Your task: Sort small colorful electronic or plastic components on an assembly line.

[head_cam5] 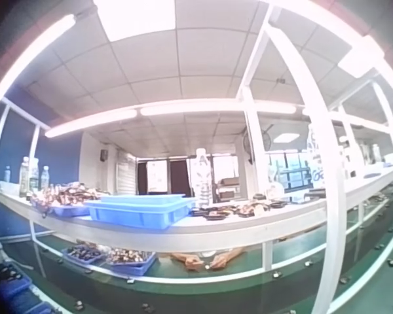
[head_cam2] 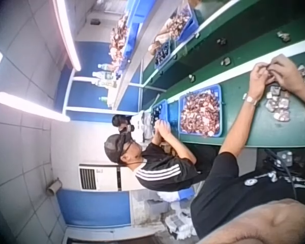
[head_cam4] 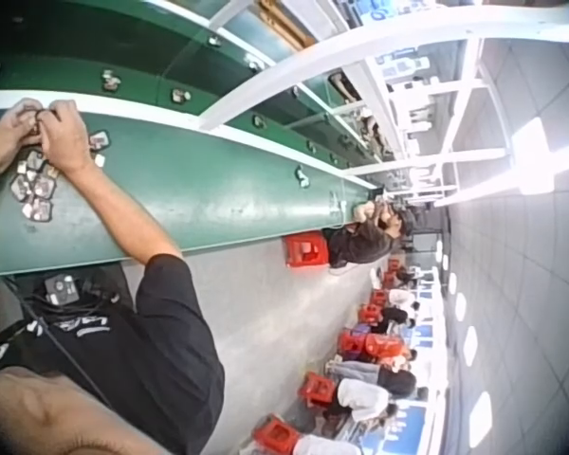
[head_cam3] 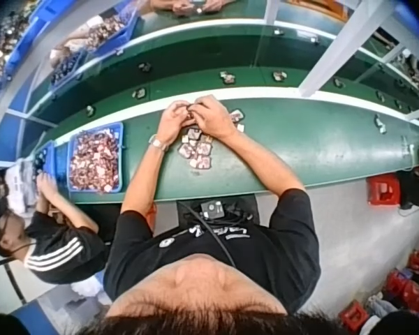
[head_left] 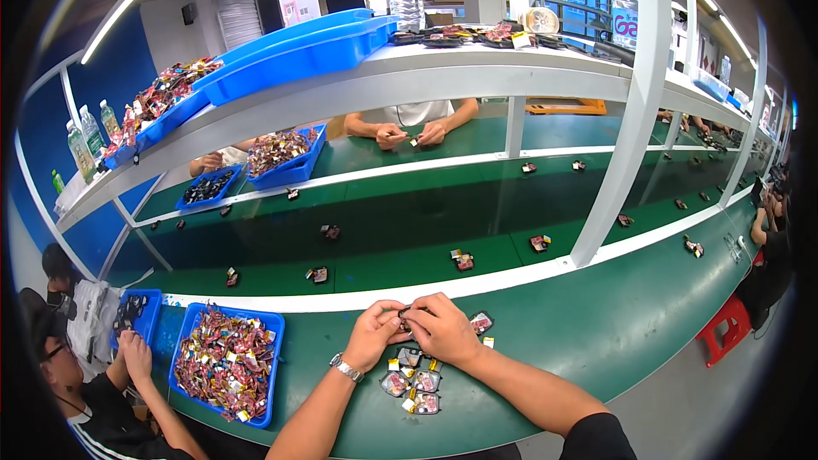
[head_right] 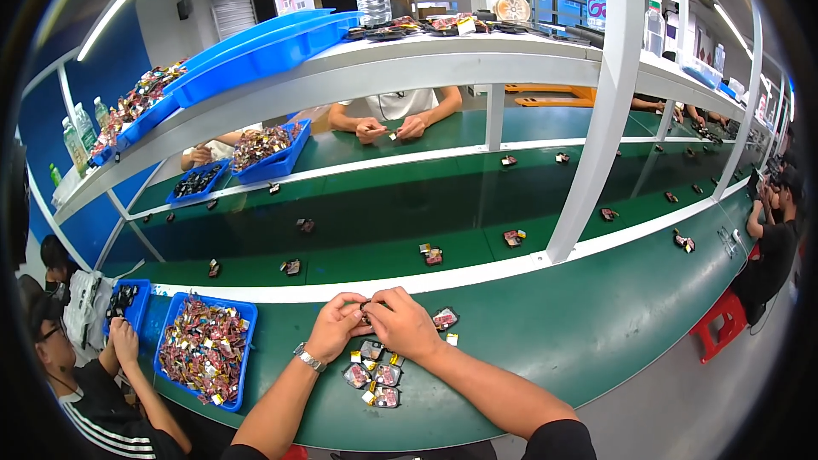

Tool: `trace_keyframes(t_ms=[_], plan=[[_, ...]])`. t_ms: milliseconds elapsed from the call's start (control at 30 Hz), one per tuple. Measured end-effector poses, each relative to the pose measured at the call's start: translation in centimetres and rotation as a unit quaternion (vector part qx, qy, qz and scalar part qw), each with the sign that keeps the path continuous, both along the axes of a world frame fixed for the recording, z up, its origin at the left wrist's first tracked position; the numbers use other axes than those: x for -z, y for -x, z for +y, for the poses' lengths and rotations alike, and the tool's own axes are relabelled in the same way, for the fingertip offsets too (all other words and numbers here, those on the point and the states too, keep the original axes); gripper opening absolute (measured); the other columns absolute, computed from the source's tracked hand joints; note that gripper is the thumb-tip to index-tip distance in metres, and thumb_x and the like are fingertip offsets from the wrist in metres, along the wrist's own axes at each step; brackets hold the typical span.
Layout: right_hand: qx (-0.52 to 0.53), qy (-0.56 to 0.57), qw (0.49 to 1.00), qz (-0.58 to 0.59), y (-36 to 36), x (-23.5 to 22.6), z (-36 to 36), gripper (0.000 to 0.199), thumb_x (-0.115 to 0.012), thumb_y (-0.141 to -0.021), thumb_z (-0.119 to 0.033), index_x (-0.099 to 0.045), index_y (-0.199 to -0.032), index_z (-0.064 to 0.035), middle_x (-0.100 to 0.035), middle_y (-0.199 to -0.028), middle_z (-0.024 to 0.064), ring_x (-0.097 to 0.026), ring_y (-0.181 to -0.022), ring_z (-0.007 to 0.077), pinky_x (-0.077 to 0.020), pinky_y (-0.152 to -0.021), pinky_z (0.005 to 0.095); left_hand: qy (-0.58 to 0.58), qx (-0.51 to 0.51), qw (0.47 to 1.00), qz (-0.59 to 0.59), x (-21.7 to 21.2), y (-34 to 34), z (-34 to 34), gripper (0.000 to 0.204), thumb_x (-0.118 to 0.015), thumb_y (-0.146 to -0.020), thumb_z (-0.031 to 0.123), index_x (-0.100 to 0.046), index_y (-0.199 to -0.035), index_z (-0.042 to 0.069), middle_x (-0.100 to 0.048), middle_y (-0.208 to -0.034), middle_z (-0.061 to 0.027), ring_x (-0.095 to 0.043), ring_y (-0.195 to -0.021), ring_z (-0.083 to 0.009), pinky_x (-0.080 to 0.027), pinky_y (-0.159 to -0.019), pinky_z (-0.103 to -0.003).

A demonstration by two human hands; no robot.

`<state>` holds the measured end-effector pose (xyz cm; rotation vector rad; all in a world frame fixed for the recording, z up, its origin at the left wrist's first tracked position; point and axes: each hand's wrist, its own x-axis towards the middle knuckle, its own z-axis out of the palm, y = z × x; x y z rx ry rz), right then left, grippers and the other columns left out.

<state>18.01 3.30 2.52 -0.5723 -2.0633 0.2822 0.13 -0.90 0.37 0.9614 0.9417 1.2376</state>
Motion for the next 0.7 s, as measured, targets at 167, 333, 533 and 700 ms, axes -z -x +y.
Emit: trace_keyframes(t_ms=[167,333,533,700], plan=[[0.021,-0.006,1.000,-0.011,0.1,-0.2,-0.5,0.019,-0.072,-0.073,-0.004,-0.068,-0.092,-0.0055,-0.061,-0.093,0.0065,-0.059,-0.087,0.0253,-0.0522,-0.072,0.0341,-0.003,0.007,1.000,-0.010,-0.3,-0.2,0.0,0.023,-0.047,-0.098,0.000,-0.047,-0.121,0.002,-0.064,-0.113,-0.0133,-0.064,-0.104,-0.0198,-0.057,-0.088,-0.033],[0.030,-0.009,0.999,-0.011,0.3,0.4,-0.4,0.019,-0.072,-0.074,-0.005,-0.068,-0.093,-0.0058,-0.060,-0.091,0.0062,-0.059,-0.086,0.0251,-0.0521,-0.072,0.0342,-0.003,0.010,1.000,-0.019,0.0,-0.1,0.0,0.022,-0.047,-0.098,0.000,-0.047,-0.121,0.001,-0.064,-0.113,-0.0142,-0.065,-0.104,-0.0208,-0.057,-0.090,-0.034],[0.055,-0.030,0.997,-0.036,0.3,0.8,-0.4,0.017,-0.070,-0.075,-0.005,-0.067,-0.091,-0.0045,-0.059,-0.091,0.0053,-0.058,-0.087,0.0232,-0.0521,-0.071,0.0341,-0.006,0.012,1.000,-0.008,0.1,-0.4,0.1,0.022,-0.046,-0.098,0.000,-0.047,-0.121,0.000,-0.063,-0.113,-0.0153,-0.065,-0.102,-0.0220,-0.057,-0.089,-0.035],[0.089,-0.060,0.991,-0.084,0.5,0.6,-0.7,0.022,-0.070,-0.075,-0.010,-0.067,-0.095,-0.0026,-0.061,-0.100,0.0080,-0.058,-0.092,0.0250,-0.0511,-0.080,0.0357,-0.009,-0.010,1.000,0.000,0.3,-0.6,0.2,0.023,-0.047,-0.098,0.001,-0.046,-0.121,0.000,-0.063,-0.115,-0.0153,-0.066,-0.101,-0.0217,-0.058,-0.088,-0.034]])
